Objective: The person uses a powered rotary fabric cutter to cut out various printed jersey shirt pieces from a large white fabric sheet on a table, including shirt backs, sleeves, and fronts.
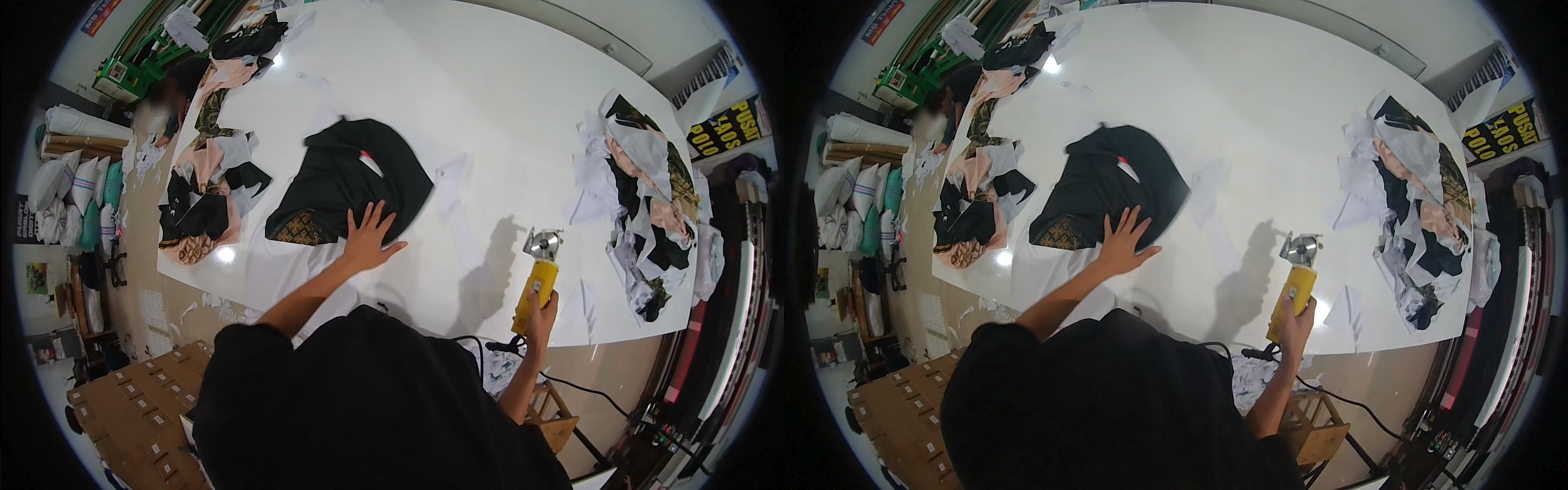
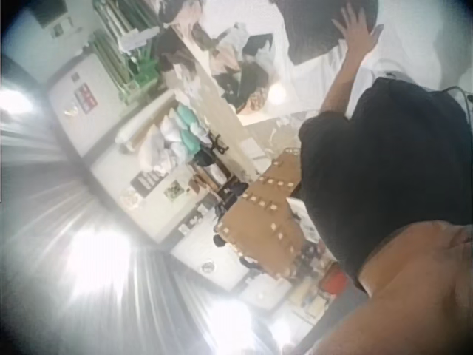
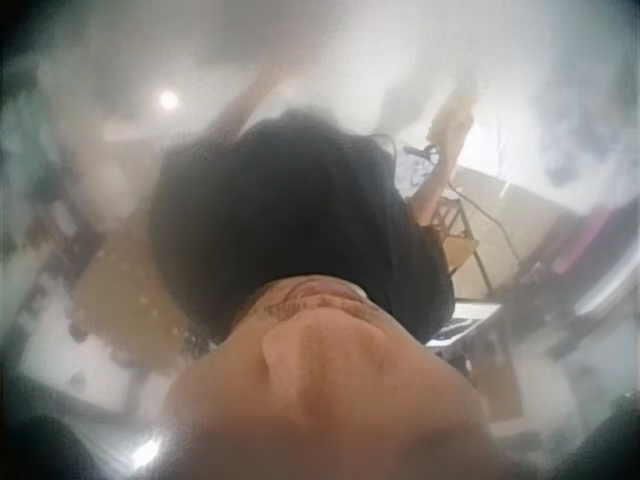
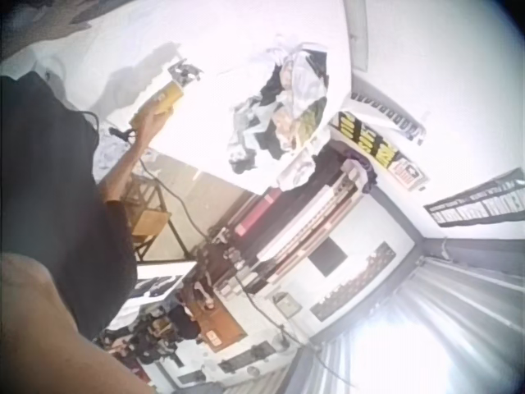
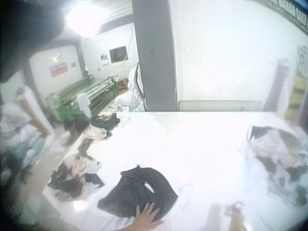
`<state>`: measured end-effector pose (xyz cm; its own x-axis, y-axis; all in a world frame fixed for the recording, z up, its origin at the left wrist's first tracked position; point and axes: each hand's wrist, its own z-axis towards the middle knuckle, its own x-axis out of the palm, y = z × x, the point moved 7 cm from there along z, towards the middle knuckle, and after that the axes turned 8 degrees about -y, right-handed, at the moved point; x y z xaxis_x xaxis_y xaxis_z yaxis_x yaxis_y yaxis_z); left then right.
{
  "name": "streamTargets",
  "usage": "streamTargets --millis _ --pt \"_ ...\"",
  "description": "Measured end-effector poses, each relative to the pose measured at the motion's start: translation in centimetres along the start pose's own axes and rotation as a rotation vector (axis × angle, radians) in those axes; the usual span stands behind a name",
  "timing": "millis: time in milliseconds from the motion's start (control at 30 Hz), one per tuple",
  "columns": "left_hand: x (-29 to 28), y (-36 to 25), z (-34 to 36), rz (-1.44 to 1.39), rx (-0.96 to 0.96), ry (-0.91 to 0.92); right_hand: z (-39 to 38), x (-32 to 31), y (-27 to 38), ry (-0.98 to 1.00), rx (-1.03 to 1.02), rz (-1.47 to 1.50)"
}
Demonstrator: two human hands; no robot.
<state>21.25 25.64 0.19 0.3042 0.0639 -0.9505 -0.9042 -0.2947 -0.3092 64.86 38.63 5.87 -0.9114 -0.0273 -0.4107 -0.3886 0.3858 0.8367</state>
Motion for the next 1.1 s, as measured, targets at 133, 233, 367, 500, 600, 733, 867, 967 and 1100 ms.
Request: streamTargets --millis 133,233,367,500,600,733,867,967,1100 --pt "-1.9 3.8 -2.9 -0.139 -0.130 -0.382 -0.5 1.7 0.1 0.061 -0.042 -0.086" --pt "-3.3 6.7 -4.4 -0.014 -0.319 -0.376 -2.7 3.3 1.7 0.075 -0.120 -0.166" --pt "-3.7 10.7 -8.9 0.087 -0.458 -0.224 -6.7 5.7 3.1 0.089 -0.231 -0.212" --pt "-5.3 13.2 -10.8 0.131 -0.468 -0.269 -11.0 7.7 2.5 0.109 -0.252 -0.313" --pt "-6.3 12.7 -10.0 0.104 -0.291 -0.316 -14.8 8.9 1.5 0.109 -0.312 -0.442" --pt "-4.6 13.0 -10.5 0.083 -0.210 -0.116 -19.8 10.3 0.3 0.108 -0.330 -0.611" --pt "-5.4 16.5 -11.7 0.093 -0.282 -0.128 -23.9 11.8 -0.1 0.096 -0.285 -0.629" --pt "-6.1 16.6 -11.7 0.086 -0.212 -0.174 -26.0 13.1 -0.6 0.067 -0.236 -0.587" --pt "-5.3 15.2 -11.3 0.087 -0.114 0.032 -27.8 15.5 -1.2 0.076 -0.322 -0.617"
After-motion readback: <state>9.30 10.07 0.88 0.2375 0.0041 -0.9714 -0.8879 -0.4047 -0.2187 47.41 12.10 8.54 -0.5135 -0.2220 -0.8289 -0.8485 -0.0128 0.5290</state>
